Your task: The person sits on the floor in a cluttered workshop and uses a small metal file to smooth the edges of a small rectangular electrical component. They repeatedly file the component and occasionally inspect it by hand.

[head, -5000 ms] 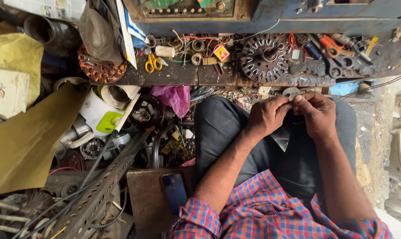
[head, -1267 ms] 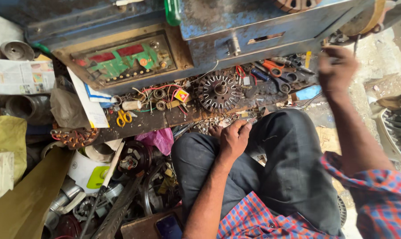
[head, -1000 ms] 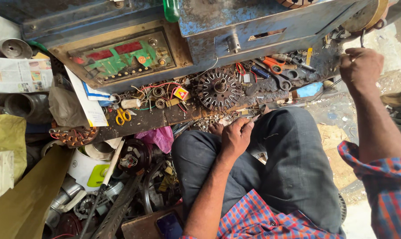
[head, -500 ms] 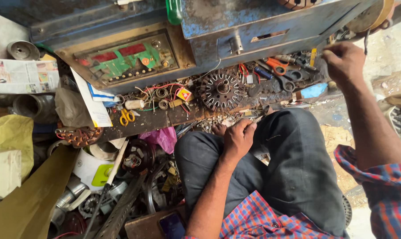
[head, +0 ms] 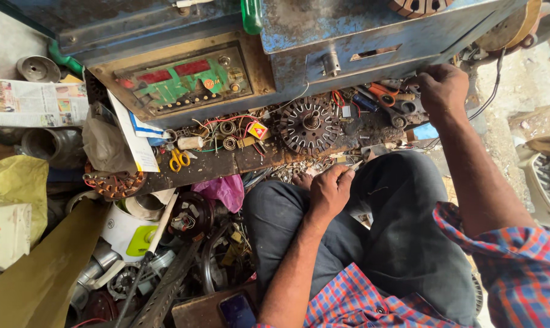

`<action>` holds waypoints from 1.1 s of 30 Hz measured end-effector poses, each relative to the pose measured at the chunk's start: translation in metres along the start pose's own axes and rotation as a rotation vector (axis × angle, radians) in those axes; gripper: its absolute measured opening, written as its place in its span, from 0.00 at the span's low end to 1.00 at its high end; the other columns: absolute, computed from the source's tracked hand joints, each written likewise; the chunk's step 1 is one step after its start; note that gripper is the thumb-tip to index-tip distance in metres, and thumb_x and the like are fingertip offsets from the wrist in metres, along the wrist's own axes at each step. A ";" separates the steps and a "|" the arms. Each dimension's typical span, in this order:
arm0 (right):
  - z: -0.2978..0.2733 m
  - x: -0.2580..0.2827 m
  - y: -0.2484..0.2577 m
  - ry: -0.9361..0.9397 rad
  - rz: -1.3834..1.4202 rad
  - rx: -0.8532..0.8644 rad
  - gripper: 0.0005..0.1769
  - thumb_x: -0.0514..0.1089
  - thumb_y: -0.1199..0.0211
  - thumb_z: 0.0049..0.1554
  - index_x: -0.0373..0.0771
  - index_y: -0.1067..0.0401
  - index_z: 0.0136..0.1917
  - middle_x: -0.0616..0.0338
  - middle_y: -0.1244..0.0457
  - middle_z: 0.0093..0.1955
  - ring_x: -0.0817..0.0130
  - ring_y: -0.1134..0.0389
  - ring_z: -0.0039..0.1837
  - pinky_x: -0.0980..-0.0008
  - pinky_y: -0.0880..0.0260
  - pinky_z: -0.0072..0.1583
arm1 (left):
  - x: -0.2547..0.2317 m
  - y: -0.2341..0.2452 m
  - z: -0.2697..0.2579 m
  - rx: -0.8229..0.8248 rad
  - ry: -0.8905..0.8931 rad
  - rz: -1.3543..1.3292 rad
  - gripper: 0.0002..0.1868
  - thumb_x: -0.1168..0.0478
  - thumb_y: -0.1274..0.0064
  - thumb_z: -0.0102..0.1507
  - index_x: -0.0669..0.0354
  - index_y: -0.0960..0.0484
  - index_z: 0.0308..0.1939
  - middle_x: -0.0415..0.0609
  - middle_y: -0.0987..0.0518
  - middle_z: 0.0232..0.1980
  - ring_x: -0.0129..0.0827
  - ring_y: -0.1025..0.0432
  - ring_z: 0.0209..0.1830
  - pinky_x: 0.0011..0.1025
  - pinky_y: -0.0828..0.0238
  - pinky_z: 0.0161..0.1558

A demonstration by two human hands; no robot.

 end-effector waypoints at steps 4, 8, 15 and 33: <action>-0.016 0.018 0.017 0.116 0.027 0.017 0.08 0.36 0.33 0.59 0.33 0.22 0.52 0.57 0.29 0.47 0.79 0.29 0.43 0.79 0.29 0.44 | 0.002 0.000 -0.001 0.009 0.031 -0.017 0.09 0.57 0.46 0.68 0.60 0.19 0.43 0.55 0.17 0.34 0.48 0.21 0.33 0.40 0.27 0.37; -0.074 0.003 0.003 -0.193 0.760 0.183 0.04 0.35 0.35 0.61 0.36 0.24 0.50 0.60 0.34 0.41 0.75 0.38 0.36 0.78 0.40 0.36 | 0.002 0.001 0.000 0.002 0.032 -0.035 0.09 0.57 0.46 0.68 0.60 0.18 0.41 0.54 0.18 0.33 0.48 0.21 0.33 0.40 0.27 0.36; -0.184 -0.019 -0.077 -0.369 0.687 0.364 0.11 0.25 0.43 0.55 0.30 0.31 0.52 0.53 0.33 0.49 0.64 0.28 0.50 0.66 0.25 0.56 | 0.003 0.011 0.001 -0.074 0.084 0.004 0.08 0.58 0.43 0.67 0.59 0.16 0.42 0.51 0.17 0.29 0.41 0.21 0.28 0.38 0.28 0.39; -0.205 -0.002 -0.105 -0.381 0.610 0.792 0.39 0.25 0.46 0.51 0.34 0.43 0.76 0.46 0.36 0.69 0.63 0.31 0.61 0.69 0.30 0.56 | -0.045 0.010 0.001 0.042 -0.160 0.100 0.09 0.64 0.42 0.63 0.58 0.15 0.47 0.53 0.15 0.42 0.46 0.19 0.43 0.39 0.24 0.47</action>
Point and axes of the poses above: each hand's wrist, its own z-axis towards the middle knuckle, its own y-axis out of the back of the hand, x = y × z, the point moved 9 cm from there along z, towards the middle knuckle
